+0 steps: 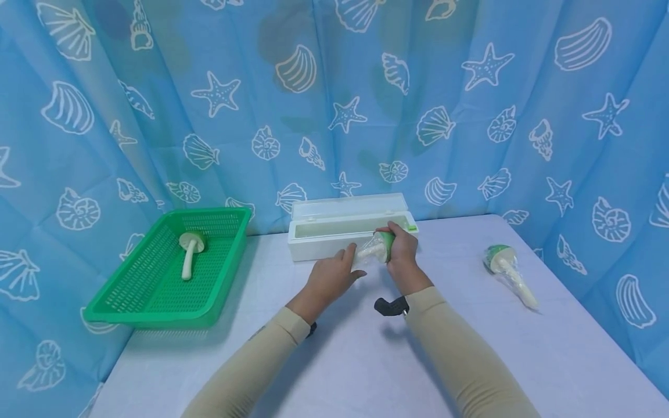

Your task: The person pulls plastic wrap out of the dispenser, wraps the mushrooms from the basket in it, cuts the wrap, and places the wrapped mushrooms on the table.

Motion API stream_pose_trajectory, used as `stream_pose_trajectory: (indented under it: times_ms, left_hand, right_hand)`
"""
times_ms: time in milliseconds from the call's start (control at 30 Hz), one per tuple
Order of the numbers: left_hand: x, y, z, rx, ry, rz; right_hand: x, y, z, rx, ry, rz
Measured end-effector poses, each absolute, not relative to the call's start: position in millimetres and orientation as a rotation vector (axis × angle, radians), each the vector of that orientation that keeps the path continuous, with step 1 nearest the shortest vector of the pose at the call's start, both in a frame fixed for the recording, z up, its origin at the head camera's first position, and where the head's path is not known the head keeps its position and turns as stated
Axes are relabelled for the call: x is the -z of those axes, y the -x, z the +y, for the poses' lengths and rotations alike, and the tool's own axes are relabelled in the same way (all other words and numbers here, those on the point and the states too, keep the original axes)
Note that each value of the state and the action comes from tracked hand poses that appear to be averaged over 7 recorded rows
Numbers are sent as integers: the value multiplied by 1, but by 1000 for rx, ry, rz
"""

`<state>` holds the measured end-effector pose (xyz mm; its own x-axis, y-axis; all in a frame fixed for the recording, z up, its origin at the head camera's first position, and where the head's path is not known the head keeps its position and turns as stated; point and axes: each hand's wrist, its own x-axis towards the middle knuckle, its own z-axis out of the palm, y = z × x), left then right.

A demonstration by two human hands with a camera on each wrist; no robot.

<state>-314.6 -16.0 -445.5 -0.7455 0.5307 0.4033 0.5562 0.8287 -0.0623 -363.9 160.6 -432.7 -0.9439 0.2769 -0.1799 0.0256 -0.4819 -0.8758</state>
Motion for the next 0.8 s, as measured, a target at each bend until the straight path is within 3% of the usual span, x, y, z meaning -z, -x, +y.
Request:
stream_pose_trajectory:
  times_ms: [200,333,467,600,800]
  left_hand:
    - [437,313,-27,563,783,-2845]
    - [435,314,-30,887,803,-3008]
    - [437,319,-28,1210,686,-3069]
    - [440,324,-27,1662,520,-2975]
    - [444,325,-25,2016,377,-2774]
  right_hand:
    - [431,365,176,-2480,408,-1675]
    - [430,364,188,-2612,222,-1627]
    - [427,361,194,-2943,52,-1131]
    - [428,356,196,-3108,58,-707]
    - [445,347,191,-3143,0,-1051]
